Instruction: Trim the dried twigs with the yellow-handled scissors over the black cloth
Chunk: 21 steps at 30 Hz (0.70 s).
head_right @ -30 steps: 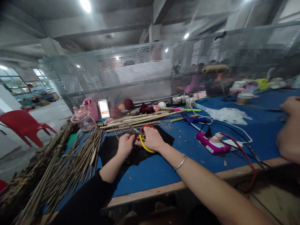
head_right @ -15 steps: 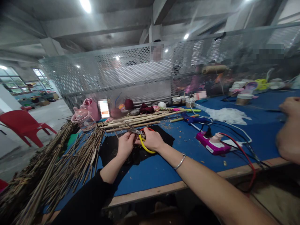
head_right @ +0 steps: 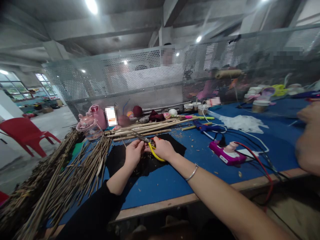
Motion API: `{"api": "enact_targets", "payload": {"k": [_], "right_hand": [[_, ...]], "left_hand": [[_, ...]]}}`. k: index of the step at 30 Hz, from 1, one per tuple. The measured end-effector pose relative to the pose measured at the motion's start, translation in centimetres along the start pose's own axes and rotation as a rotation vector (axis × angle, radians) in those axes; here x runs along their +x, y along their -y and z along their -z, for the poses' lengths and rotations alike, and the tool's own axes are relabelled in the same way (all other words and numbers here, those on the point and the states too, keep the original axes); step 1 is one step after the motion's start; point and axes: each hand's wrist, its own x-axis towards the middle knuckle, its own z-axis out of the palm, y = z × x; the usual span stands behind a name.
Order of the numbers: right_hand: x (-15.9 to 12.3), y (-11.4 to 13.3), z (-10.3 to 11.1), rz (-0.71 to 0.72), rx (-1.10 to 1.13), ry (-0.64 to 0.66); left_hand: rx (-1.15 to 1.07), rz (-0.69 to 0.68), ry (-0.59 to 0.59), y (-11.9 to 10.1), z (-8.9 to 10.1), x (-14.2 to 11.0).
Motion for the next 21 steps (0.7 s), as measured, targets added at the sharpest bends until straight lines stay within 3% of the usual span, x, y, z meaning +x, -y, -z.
{"api": "enact_targets", "payload": {"k": [6,12,21], "right_hand": [[-0.19,0.17,0.48,0.005,-0.034,0.005],[-0.05,-0.18,0.27,0.008,-0.016,0.034],[0.00,-0.36,0.06,0.052,0.044,-0.031]], "left_hand": [[0.009,-0.009,-0.051,0.20,0.20,0.24],[0.102,-0.074,0.006,0.01,0.31,0.06],[0.182,-0.110,0.047,-0.25,0.17,-0.26]]}}
